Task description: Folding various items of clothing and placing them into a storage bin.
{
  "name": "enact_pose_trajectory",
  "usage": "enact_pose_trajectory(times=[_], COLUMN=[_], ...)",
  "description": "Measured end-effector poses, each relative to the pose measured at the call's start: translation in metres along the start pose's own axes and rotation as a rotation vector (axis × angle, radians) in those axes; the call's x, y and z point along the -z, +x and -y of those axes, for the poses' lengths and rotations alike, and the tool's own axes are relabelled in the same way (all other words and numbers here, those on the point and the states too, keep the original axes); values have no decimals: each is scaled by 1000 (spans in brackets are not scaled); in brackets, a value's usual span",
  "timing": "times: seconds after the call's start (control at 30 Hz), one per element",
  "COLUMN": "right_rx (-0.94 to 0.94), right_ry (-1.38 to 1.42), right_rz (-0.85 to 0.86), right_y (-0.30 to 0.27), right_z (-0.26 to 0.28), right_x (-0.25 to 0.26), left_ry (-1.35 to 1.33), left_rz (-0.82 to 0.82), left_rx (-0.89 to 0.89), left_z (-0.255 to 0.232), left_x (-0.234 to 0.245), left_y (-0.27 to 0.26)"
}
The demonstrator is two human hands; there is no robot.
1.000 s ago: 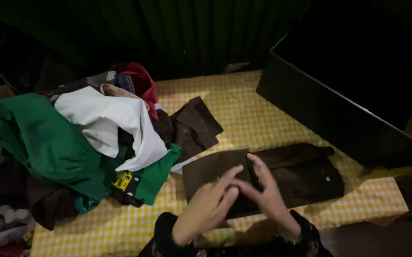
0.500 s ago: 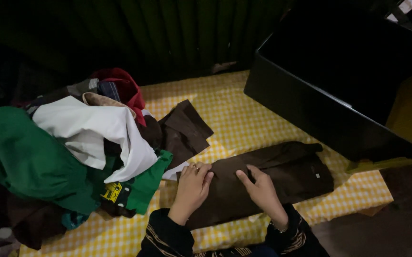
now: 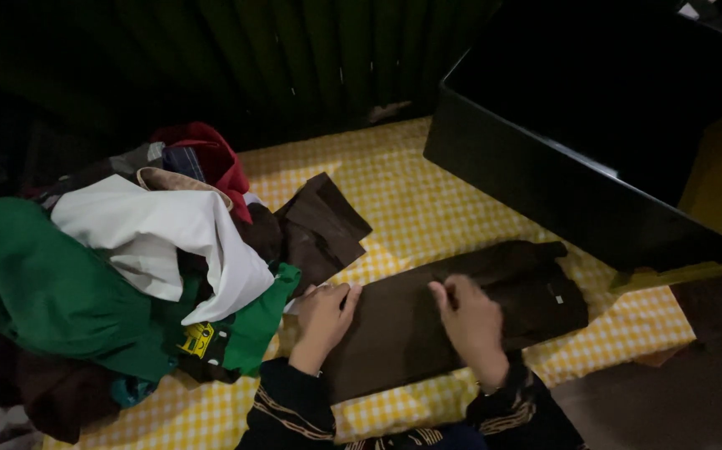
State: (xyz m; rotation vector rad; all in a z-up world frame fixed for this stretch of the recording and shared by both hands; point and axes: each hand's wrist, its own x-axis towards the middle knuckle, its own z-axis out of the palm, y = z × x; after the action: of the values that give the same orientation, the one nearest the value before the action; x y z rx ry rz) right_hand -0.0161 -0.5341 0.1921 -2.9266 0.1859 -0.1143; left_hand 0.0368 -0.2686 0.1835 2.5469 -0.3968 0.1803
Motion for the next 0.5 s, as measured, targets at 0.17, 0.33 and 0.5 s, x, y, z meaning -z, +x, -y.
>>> enact_pose_trajectory(times=[0.17,0.33,0.5], right_rx=[382,313,461], right_ry=[-343,-229,-126], right_rz=[-374,-141,-433], right_y=[10,4,-16], right_z=[-29,-75,-93], right_x=[51,13,-11], left_ry=[9,-74,-79], left_rz=[9,24,138], left_rx=[-37,-216,-138], left_z=[-13,-30,-22], left_x=[1,-20,-39], left_y=[-1,2,4])
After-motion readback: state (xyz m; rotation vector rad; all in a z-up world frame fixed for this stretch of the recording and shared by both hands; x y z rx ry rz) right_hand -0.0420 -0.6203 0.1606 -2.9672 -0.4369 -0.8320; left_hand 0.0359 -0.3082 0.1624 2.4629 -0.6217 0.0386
